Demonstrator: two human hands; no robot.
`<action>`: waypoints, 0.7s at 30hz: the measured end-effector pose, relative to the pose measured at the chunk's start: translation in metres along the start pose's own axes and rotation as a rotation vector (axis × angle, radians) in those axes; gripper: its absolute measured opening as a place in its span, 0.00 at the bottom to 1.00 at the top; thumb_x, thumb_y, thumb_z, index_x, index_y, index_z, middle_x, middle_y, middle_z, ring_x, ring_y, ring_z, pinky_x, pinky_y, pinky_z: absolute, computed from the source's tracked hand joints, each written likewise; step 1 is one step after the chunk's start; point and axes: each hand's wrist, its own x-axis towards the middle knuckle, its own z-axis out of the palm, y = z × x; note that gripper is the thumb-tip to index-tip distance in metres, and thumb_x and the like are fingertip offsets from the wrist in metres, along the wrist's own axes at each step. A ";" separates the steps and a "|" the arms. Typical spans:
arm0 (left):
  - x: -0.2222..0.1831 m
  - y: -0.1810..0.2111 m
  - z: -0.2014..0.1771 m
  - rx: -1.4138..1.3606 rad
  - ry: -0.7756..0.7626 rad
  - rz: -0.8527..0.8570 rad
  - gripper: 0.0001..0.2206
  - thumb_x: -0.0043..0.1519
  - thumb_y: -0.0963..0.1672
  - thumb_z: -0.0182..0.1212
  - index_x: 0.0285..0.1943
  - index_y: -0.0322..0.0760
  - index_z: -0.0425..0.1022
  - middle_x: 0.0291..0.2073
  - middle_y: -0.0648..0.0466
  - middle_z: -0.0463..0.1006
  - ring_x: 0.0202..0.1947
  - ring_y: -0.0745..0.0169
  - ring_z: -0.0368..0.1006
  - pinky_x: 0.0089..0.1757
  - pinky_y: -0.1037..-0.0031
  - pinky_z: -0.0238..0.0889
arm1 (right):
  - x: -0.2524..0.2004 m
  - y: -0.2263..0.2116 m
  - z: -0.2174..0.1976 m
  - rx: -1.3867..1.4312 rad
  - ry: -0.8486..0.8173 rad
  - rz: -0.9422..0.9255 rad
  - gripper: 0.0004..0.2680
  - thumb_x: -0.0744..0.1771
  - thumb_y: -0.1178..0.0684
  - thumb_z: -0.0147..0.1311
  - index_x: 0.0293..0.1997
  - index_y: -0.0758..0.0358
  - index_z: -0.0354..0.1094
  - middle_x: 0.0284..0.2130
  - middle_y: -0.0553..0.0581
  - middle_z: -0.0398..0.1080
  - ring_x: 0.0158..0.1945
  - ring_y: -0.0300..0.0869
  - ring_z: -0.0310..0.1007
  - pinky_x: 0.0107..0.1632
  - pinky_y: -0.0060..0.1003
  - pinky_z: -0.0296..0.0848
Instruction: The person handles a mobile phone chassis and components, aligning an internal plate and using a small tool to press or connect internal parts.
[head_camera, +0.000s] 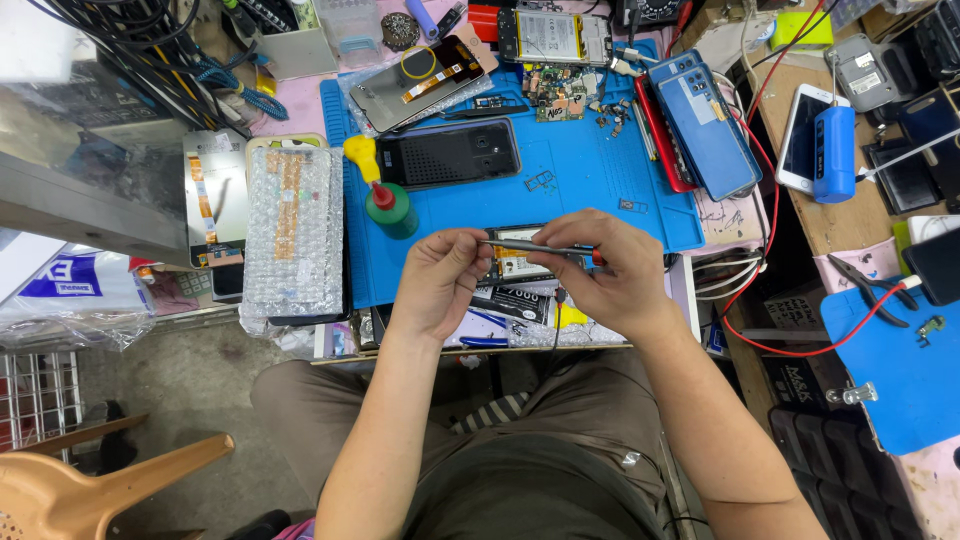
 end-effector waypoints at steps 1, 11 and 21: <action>0.000 0.000 0.001 -0.032 0.006 -0.006 0.08 0.65 0.42 0.66 0.45 0.27 0.81 0.36 0.49 0.82 0.37 0.64 0.76 0.43 0.75 0.70 | 0.000 0.000 0.000 0.001 0.001 0.006 0.12 0.63 0.68 0.67 0.44 0.66 0.68 0.40 0.59 0.77 0.44 0.44 0.81 0.46 0.34 0.79; -0.002 0.000 0.008 -0.057 -0.023 -0.002 0.08 0.66 0.42 0.65 0.46 0.28 0.81 0.37 0.48 0.82 0.36 0.64 0.76 0.42 0.76 0.70 | -0.006 0.001 0.010 0.141 0.112 0.213 0.19 0.65 0.68 0.67 0.53 0.64 0.55 0.43 0.61 0.76 0.46 0.41 0.78 0.47 0.34 0.77; -0.001 -0.002 0.019 0.024 -0.014 0.019 0.08 0.66 0.42 0.66 0.47 0.28 0.80 0.38 0.48 0.82 0.39 0.63 0.77 0.44 0.74 0.71 | -0.006 -0.003 0.014 0.184 0.111 0.223 0.18 0.68 0.71 0.60 0.55 0.64 0.49 0.46 0.66 0.74 0.52 0.46 0.81 0.47 0.33 0.83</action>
